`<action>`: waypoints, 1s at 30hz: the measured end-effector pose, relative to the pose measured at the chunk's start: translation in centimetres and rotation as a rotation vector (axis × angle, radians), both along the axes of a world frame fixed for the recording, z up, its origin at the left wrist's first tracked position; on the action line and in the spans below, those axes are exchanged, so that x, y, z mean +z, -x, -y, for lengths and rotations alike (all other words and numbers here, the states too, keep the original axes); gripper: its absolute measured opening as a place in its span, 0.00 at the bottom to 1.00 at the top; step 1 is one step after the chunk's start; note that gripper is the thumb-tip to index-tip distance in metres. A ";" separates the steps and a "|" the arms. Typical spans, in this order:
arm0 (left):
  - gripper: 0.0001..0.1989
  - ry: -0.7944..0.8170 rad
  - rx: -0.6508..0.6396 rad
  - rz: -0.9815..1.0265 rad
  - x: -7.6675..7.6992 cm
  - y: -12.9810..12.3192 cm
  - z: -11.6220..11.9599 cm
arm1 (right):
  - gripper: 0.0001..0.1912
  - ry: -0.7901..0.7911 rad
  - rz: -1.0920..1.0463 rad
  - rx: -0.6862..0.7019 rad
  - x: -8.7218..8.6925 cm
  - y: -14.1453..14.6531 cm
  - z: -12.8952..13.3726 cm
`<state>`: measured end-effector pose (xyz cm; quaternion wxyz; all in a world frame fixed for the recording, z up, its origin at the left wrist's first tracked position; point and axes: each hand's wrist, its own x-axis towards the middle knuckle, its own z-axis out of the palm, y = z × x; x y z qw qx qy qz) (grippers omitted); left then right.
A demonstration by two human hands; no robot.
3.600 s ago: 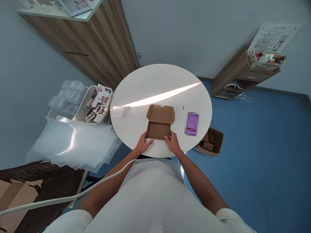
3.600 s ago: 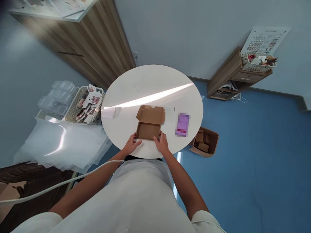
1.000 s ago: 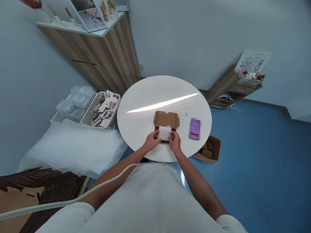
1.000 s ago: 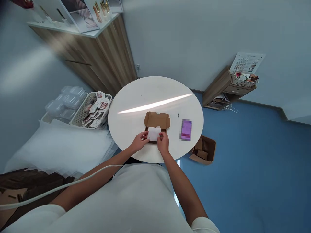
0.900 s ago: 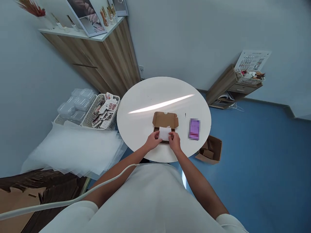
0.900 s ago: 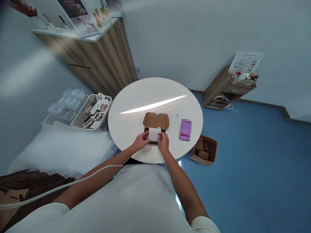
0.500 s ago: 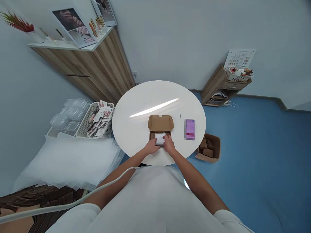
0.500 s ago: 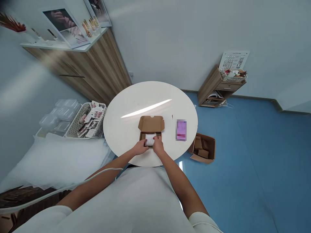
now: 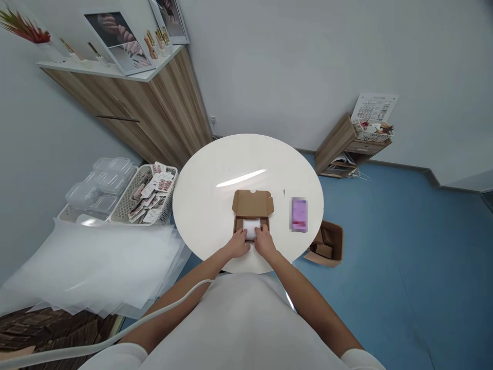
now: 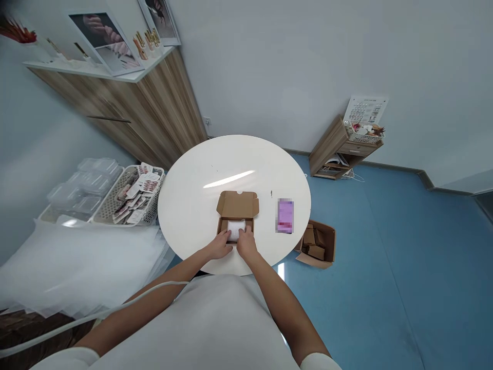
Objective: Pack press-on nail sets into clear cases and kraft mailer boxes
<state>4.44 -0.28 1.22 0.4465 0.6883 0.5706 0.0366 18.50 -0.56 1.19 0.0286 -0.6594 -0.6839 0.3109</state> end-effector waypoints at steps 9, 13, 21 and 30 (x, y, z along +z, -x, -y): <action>0.25 -0.131 0.289 0.195 1.5 2.7 -1.0 | 0.25 -0.123 -0.361 -0.072 2.3 -3.3 0.1; 0.27 0.027 0.562 0.273 1.5 5.4 -3.2 | 0.23 -0.108 -0.532 -0.356 2.3 -6.1 -1.6; 0.37 0.382 0.717 0.569 1.3 6.7 -7.2 | 0.30 0.325 -0.938 -0.769 2.4 -8.6 -7.0; 0.37 0.421 0.765 0.678 0.4 5.3 -7.8 | 0.34 0.389 -0.928 -0.652 2.1 -5.7 -9.2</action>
